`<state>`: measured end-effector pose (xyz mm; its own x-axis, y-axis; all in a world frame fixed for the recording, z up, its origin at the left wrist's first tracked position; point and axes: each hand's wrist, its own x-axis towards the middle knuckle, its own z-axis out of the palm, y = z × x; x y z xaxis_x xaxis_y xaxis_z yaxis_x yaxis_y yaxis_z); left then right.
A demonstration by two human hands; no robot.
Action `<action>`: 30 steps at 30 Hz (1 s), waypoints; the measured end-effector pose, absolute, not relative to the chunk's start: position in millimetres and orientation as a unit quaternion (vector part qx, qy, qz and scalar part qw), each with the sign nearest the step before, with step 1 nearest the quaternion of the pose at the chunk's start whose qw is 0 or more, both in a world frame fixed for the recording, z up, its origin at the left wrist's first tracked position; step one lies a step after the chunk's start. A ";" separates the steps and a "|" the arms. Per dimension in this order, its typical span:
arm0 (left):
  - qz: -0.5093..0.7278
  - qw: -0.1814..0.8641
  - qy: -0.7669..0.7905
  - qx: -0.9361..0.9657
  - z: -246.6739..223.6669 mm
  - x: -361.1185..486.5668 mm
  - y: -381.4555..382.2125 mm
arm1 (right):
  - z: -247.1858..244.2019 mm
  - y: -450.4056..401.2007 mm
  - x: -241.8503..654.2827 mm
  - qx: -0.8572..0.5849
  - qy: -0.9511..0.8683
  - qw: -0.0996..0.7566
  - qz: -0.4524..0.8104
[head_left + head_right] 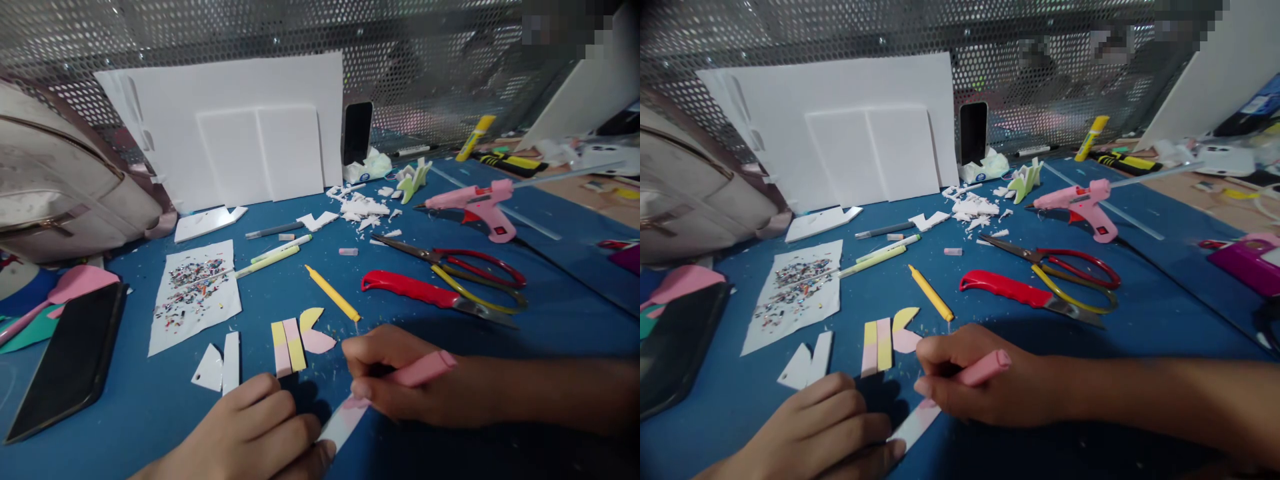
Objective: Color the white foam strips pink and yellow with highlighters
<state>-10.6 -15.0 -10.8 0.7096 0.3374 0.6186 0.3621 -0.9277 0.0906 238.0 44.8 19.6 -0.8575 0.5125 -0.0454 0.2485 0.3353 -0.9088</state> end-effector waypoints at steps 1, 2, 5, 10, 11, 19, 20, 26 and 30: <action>-0.326 0.017 -0.188 -0.926 -10.7 -11.3 -14.8 | 19.6 44.9 238.0 -0.238 -0.809 0.127 0.522; -0.322 0.017 -0.186 -0.928 -10.6 -12.0 -14.5 | 19.7 44.9 238.1 -0.237 -0.813 0.125 0.517; -0.313 0.017 -0.176 -0.933 -10.1 -13.5 -13.9 | 20.4 44.9 239.1 -0.239 -0.814 0.113 0.517; -0.328 0.016 -0.180 -0.927 -8.9 -11.7 -14.2 | 20.5 44.8 240.2 -0.237 -0.811 0.113 0.523; -0.331 0.016 -0.183 -0.925 -8.4 -11.1 -14.2 | 20.3 44.8 239.9 -0.238 -0.807 0.116 0.528; -0.336 0.009 -0.190 -0.922 -5.4 -7.5 -14.5 | 21.6 44.5 238.8 -0.248 -0.796 0.132 0.537; -0.337 0.010 -0.191 -0.922 -5.1 -7.1 -14.7 | 22.0 44.5 239.0 -0.252 -0.798 0.132 0.531; -0.329 0.016 -0.189 -0.925 -4.1 -8.4 -13.7 | 18.9 43.9 240.1 -0.215 -0.841 0.112 0.483; -0.332 0.009 -0.184 -0.925 -6.8 -9.4 -14.7 | 19.2 42.6 240.6 -0.227 -0.837 0.116 0.485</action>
